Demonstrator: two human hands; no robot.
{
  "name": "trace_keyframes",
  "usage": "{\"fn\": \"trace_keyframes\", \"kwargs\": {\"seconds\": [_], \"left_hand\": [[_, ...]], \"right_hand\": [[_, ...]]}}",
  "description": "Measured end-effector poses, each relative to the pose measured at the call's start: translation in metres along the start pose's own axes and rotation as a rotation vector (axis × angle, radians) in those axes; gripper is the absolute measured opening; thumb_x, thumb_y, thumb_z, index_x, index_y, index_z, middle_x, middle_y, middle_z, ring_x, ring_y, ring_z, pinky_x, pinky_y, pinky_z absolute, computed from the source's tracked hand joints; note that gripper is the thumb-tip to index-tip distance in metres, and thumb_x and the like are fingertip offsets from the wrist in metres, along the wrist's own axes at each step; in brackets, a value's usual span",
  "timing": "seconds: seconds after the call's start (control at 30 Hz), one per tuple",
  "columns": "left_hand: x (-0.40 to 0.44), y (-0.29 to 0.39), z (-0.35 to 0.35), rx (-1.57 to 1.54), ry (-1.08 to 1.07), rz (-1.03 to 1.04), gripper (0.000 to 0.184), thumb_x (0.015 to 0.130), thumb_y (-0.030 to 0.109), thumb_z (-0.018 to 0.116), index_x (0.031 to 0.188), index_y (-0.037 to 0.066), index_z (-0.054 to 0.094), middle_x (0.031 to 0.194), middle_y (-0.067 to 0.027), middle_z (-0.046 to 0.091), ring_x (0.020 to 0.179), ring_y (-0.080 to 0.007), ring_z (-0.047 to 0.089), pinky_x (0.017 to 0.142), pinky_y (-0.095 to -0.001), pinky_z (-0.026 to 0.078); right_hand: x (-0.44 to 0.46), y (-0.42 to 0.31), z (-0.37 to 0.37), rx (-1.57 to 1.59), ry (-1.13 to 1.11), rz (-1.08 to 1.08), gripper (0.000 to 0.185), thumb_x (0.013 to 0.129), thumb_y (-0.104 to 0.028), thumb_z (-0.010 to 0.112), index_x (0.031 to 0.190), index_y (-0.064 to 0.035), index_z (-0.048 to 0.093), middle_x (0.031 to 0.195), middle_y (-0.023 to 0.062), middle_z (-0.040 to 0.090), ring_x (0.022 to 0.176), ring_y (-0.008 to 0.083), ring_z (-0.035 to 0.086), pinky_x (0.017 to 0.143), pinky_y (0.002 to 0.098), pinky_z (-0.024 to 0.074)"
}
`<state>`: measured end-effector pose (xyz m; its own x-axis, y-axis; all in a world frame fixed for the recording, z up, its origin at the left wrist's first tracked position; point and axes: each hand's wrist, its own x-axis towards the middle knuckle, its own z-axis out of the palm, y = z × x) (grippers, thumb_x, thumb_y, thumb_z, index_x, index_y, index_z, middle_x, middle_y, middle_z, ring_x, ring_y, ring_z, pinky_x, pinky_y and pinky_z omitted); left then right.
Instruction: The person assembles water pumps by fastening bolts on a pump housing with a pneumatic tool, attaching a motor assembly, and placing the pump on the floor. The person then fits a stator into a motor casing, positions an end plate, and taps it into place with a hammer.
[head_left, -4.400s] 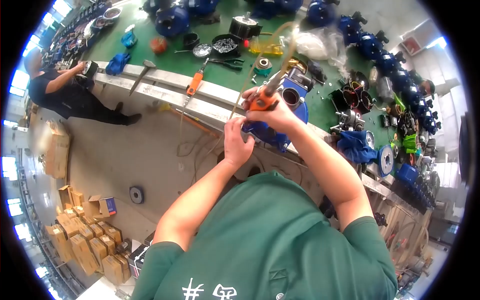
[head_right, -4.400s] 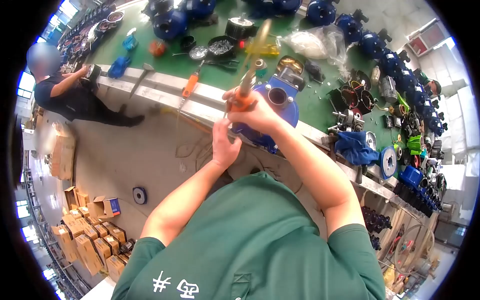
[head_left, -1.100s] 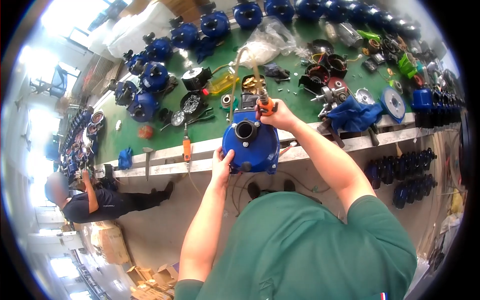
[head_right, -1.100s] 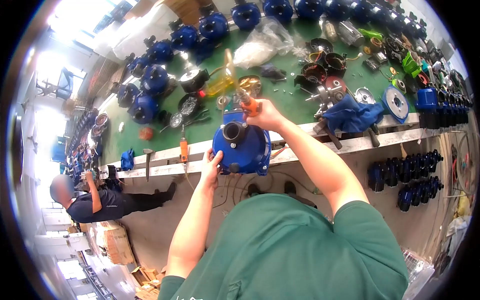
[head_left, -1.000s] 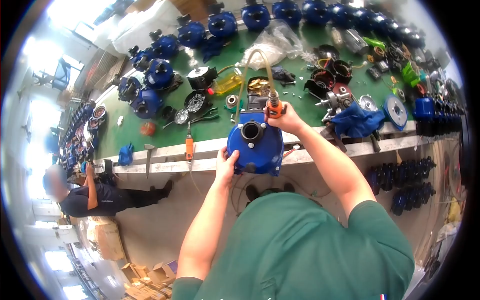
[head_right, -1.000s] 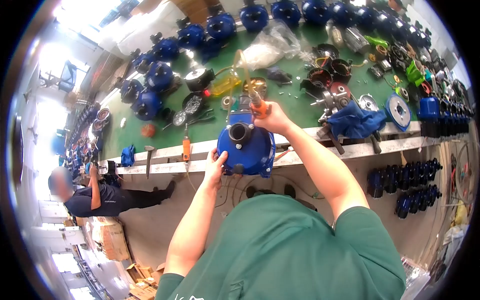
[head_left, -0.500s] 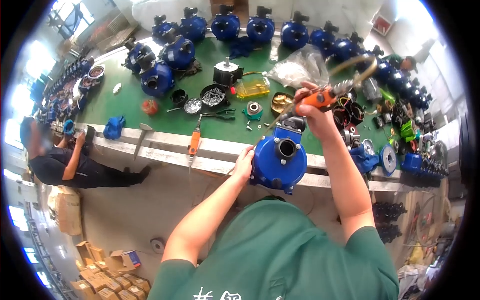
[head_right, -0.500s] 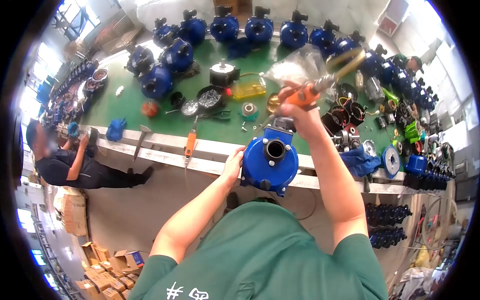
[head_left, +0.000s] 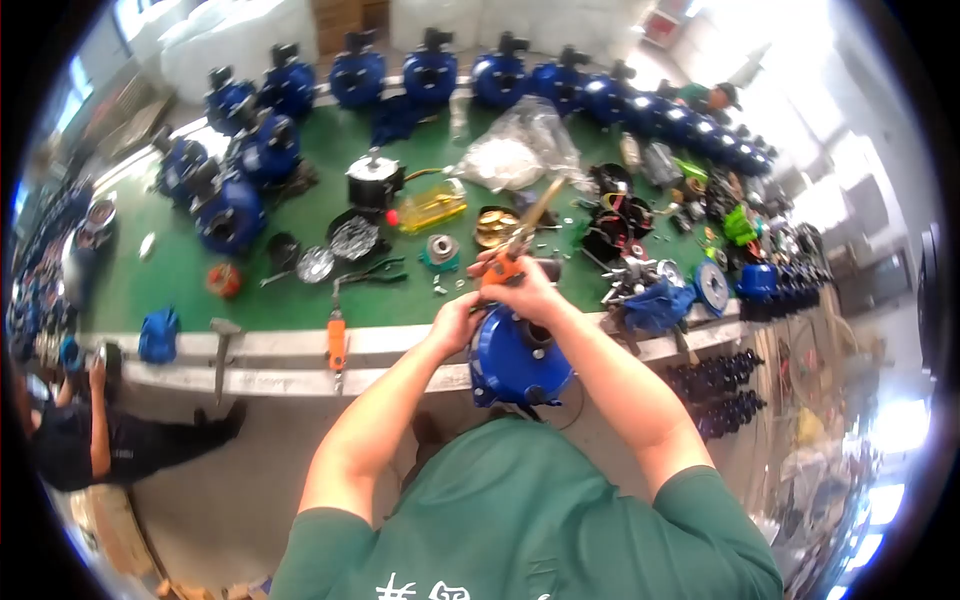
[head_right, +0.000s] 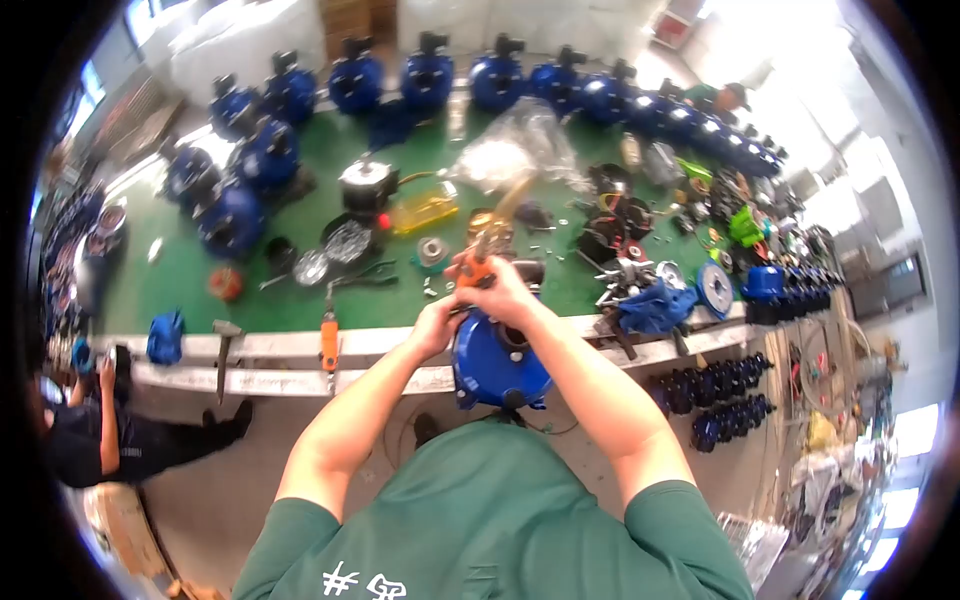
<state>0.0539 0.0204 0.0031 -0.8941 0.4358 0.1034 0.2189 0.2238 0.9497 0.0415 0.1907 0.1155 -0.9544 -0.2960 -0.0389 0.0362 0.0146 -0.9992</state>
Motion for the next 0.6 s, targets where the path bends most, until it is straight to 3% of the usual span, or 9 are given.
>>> {"fn": "trace_keyframes", "kwargs": {"seconds": [0.13,0.17,0.2,0.27,0.3,0.37,0.5,0.53,0.6], "left_hand": [[0.004,-0.02,-0.003,0.006,-0.057,0.035,0.025,0.088,-0.002,0.065,0.113,0.003,0.067,0.103,-0.0127,0.072,0.098,-0.0166,0.065,0.089,-0.0369,0.052],[0.008,-0.017,-0.013,0.16,-0.178,-0.002,0.023,0.089,-0.001,0.063,0.112,0.002,0.067,0.102,-0.0137,0.073,0.097,-0.0189,0.066,0.087,-0.038,0.053],[0.009,-0.03,-0.016,0.175,-0.204,0.013,0.022,0.091,0.002,0.061,0.113,0.002,0.067,0.102,-0.0167,0.073,0.098,-0.0243,0.069,0.086,-0.0385,0.053],[0.014,-0.039,-0.021,0.167,-0.255,0.069,0.021,0.092,0.005,0.06,0.112,0.001,0.067,0.103,-0.0201,0.072,0.102,-0.0329,0.069,0.085,-0.0396,0.053],[0.015,-0.032,-0.024,0.134,-0.272,0.056,0.02,0.093,0.005,0.06,0.111,0.001,0.067,0.104,-0.0207,0.072,0.103,-0.0353,0.069,0.085,-0.04,0.052],[0.019,-0.054,-0.017,0.186,-0.183,0.066,0.017,0.093,0.005,0.06,0.107,0.0,0.069,0.101,-0.0207,0.073,0.102,-0.0359,0.069,0.085,-0.0403,0.053],[0.02,-0.009,-0.018,0.252,-0.181,0.019,0.014,0.092,0.007,0.064,0.102,-0.001,0.07,0.097,-0.0235,0.071,0.097,-0.038,0.07,0.082,-0.0414,0.053],[0.018,-0.016,-0.018,0.232,-0.18,0.023,0.015,0.092,0.007,0.065,0.103,-0.001,0.07,0.097,-0.0237,0.071,0.098,-0.0385,0.07,0.082,-0.0415,0.053],[0.014,-0.027,-0.019,0.24,-0.17,0.014,0.015,0.091,0.008,0.065,0.102,-0.002,0.07,0.096,-0.0235,0.071,0.097,-0.0403,0.069,0.081,-0.042,0.052]], "right_hand": [[-0.002,-0.009,0.0,-0.44,-0.103,-0.084,0.046,0.081,-0.01,0.08,0.123,-0.0024,0.063,0.11,0.01,0.073,0.102,0.0169,0.069,0.091,0.0354,0.0569],[-0.001,-0.01,0.001,-0.539,-0.15,-0.072,0.048,0.079,-0.013,0.081,0.123,-0.0032,0.064,0.107,0.0109,0.074,0.1,0.0162,0.07,0.09,0.0343,0.0569],[0.0,0.0,0.002,-0.535,-0.139,-0.182,0.041,0.077,-0.011,0.08,0.115,-0.0039,0.066,0.099,0.0106,0.073,0.095,0.0156,0.07,0.086,0.0341,0.0569],[-0.005,-0.01,0.008,-0.458,-0.129,-0.192,0.03,0.075,-0.005,0.074,0.102,-0.0042,0.062,0.088,0.0094,0.07,0.086,0.015,0.068,0.079,0.0346,0.0554],[-0.006,-0.008,0.008,-0.438,-0.094,-0.21,0.032,0.073,-0.004,0.074,0.104,-0.0046,0.063,0.09,0.0094,0.07,0.087,0.0155,0.068,0.081,0.0344,0.0553],[-0.008,-0.014,0.007,-0.428,-0.033,-0.243,0.035,0.071,-0.005,0.076,0.103,-0.0037,0.064,0.09,0.0115,0.071,0.085,0.018,0.069,0.08,0.0352,0.0553],[-0.011,-0.022,0.002,-0.549,-0.012,-0.192,0.032,0.068,-0.011,0.08,0.097,-0.0043,0.066,0.084,0.0132,0.072,0.081,0.0269,0.072,0.076,0.0362,0.0553],[-0.009,-0.019,0.002,-0.605,0.001,-0.166,0.039,0.063,-0.018,0.08,0.1,-0.0105,0.072,0.084,0.0126,0.071,0.081,0.0322,0.07,0.077,0.039,0.0553],[-0.01,-0.016,0.007,-0.613,0.006,-0.179,0.04,0.063,-0.018,0.08,0.101,-0.0117,0.073,0.084,0.0126,0.071,0.081,0.0318,0.07,0.076,0.039,0.0552]]}}
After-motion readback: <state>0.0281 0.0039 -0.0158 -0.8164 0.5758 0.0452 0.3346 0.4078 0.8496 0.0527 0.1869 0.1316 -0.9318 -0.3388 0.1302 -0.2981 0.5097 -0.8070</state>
